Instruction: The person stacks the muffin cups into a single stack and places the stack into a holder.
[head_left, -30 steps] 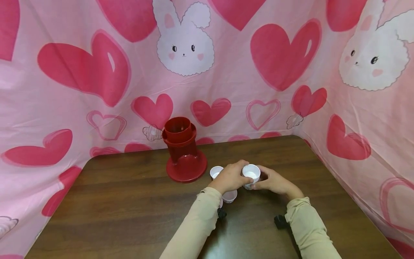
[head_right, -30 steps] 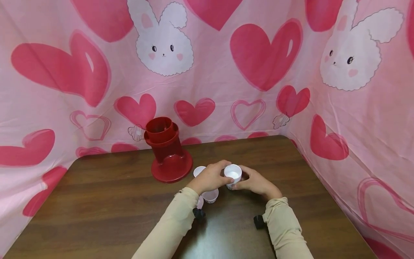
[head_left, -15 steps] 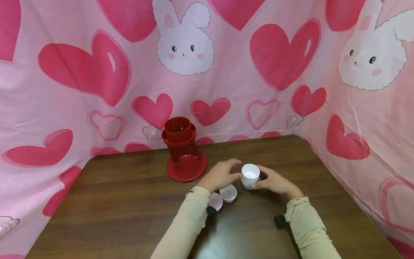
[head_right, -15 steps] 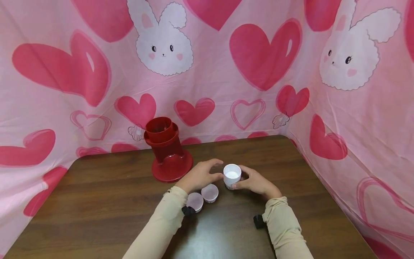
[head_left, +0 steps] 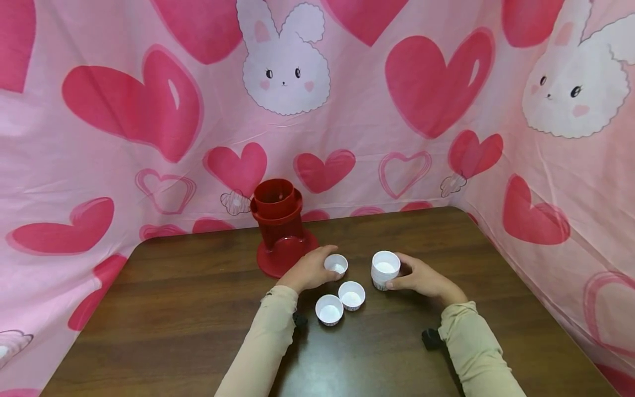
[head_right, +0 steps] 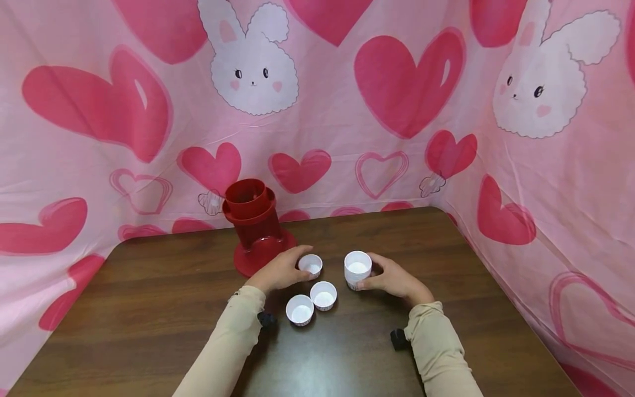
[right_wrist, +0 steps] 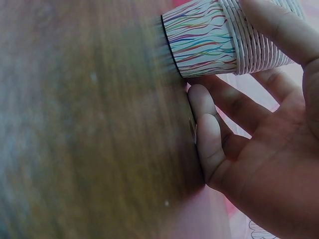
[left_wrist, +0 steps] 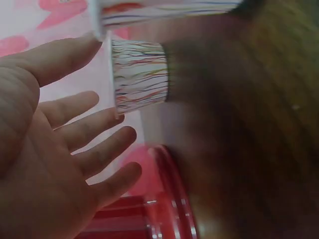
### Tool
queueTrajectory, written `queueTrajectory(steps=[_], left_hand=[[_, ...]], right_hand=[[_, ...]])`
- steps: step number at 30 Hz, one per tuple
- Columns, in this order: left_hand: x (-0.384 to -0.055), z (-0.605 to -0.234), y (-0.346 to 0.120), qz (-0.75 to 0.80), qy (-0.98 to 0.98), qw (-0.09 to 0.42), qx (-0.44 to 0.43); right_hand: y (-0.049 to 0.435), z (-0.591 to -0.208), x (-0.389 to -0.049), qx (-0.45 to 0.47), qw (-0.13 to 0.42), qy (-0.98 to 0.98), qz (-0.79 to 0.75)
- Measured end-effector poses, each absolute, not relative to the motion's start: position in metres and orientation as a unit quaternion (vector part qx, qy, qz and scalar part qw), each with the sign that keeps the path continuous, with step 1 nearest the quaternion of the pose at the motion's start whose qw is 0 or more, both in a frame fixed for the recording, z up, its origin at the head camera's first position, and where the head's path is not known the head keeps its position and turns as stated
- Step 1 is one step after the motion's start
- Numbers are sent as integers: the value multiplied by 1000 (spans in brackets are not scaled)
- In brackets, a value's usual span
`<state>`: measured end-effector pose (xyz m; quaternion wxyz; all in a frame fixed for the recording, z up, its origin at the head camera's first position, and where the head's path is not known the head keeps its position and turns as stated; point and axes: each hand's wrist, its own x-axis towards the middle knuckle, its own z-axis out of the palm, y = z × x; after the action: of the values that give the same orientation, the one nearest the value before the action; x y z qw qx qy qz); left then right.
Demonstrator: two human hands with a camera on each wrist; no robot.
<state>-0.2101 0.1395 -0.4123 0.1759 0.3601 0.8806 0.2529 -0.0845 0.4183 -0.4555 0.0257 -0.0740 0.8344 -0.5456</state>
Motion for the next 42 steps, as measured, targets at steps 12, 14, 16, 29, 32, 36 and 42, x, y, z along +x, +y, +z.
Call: queueTrajectory(steps=[12, 14, 16, 29, 32, 36, 42], left_hand=[[-213, -426, 142, 247, 893, 169, 337], [-213, -427, 142, 248, 894, 166, 335], [-214, -428, 142, 251, 894, 163, 334], [-212, -423, 145, 335, 872, 126, 333], [-211, -419, 147, 358, 861, 117, 341], [-208, -414, 150, 376, 852, 122, 342], [-203, -407, 155, 403, 840, 129, 340]], right_hand=[[417, -453, -83, -67, 29, 838, -541], [417, -452, -82, -63, 32, 838, -541], [417, -452, -82, -61, 33, 838, -541], [420, -453, -83, -65, 31, 840, -538], [420, -454, -84, -65, 29, 841, -536], [420, -455, -84, -66, 26, 843, -534], [420, -454, -84, -72, 24, 839, -538]])
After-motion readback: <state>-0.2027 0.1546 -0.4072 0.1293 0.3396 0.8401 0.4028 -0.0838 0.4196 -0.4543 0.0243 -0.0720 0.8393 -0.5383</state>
